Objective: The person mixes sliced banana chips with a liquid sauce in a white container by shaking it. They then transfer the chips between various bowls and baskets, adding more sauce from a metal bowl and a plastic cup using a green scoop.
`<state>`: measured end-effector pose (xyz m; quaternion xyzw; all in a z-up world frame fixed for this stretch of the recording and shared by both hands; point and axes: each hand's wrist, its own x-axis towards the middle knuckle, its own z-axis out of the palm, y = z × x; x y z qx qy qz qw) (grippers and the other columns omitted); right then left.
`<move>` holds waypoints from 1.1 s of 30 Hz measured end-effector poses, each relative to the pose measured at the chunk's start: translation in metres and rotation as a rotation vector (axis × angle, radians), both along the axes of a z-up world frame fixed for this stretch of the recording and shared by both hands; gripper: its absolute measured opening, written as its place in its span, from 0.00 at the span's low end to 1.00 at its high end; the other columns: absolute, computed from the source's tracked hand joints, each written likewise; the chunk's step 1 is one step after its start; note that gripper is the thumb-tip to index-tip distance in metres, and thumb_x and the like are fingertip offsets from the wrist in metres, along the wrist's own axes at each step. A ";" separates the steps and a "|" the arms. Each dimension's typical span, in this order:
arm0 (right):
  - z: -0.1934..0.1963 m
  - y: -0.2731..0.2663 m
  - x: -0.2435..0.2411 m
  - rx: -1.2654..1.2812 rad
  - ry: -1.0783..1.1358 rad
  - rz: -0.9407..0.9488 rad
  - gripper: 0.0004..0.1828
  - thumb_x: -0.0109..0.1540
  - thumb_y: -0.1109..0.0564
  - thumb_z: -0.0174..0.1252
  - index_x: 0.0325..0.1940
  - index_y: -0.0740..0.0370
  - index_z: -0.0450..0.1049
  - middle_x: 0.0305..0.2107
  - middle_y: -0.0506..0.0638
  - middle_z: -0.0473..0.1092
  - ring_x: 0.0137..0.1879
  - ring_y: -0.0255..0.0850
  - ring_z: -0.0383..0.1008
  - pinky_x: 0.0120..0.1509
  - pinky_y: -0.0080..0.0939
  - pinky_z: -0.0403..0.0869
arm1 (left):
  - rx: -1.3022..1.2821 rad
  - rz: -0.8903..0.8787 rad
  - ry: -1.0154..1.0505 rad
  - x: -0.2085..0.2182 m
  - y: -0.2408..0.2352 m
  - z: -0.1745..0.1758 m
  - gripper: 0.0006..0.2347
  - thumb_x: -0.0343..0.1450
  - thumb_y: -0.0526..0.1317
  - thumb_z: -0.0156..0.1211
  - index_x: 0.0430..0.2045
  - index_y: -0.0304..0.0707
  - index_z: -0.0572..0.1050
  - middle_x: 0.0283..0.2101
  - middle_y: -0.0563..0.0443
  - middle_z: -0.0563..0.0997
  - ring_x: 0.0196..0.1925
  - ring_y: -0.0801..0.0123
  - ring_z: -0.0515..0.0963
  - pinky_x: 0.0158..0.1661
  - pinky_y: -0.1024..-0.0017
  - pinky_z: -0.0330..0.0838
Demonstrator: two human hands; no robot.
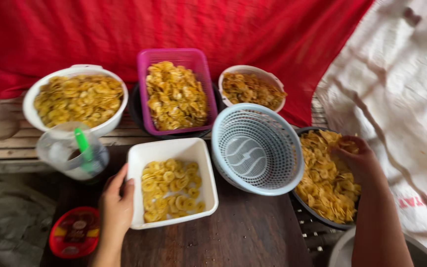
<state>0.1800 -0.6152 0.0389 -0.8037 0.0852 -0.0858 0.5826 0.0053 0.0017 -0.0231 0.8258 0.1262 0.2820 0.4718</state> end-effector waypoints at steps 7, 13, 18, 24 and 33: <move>0.114 0.222 -0.047 -0.124 0.030 0.479 0.24 0.58 0.58 0.63 0.59 0.54 0.71 0.44 0.51 0.79 0.45 0.41 0.81 0.43 0.39 0.80 | -0.041 0.018 0.025 0.002 -0.017 0.015 0.17 0.72 0.36 0.58 0.57 0.38 0.75 0.47 0.44 0.82 0.38 0.62 0.79 0.39 0.68 0.72; 0.069 0.372 -0.079 -0.233 -0.108 1.032 0.26 0.57 0.58 0.70 0.58 0.60 0.71 0.48 0.56 0.74 0.50 0.42 0.79 0.52 0.39 0.79 | -0.053 0.009 0.003 -0.004 -0.023 0.034 0.17 0.72 0.37 0.58 0.57 0.38 0.75 0.47 0.44 0.81 0.37 0.62 0.80 0.39 0.67 0.74; 0.045 0.394 -0.084 -0.598 -0.377 1.020 0.24 0.57 0.54 0.71 0.56 0.62 0.77 0.49 0.61 0.72 0.53 0.54 0.76 0.55 0.48 0.75 | 0.131 0.059 0.018 -0.018 -0.019 0.078 0.15 0.71 0.40 0.60 0.53 0.39 0.76 0.49 0.46 0.80 0.37 0.62 0.81 0.35 0.64 0.75; 0.078 0.398 -0.085 -0.638 -0.228 0.827 0.13 0.60 0.55 0.61 0.49 0.56 0.81 0.43 0.54 0.75 0.47 0.49 0.79 0.53 0.45 0.78 | 0.278 0.276 -0.024 -0.025 0.077 0.131 0.15 0.77 0.42 0.61 0.57 0.41 0.77 0.43 0.43 0.79 0.37 0.56 0.79 0.40 0.58 0.74; 0.105 0.496 -0.067 -0.611 -0.659 0.979 0.19 0.60 0.54 0.64 0.56 0.50 0.79 0.49 0.58 0.71 0.57 0.54 0.71 0.59 0.47 0.72 | 0.358 0.204 0.667 0.078 0.191 0.099 0.16 0.70 0.47 0.63 0.46 0.34 0.80 0.48 0.32 0.81 0.52 0.42 0.80 0.51 0.51 0.74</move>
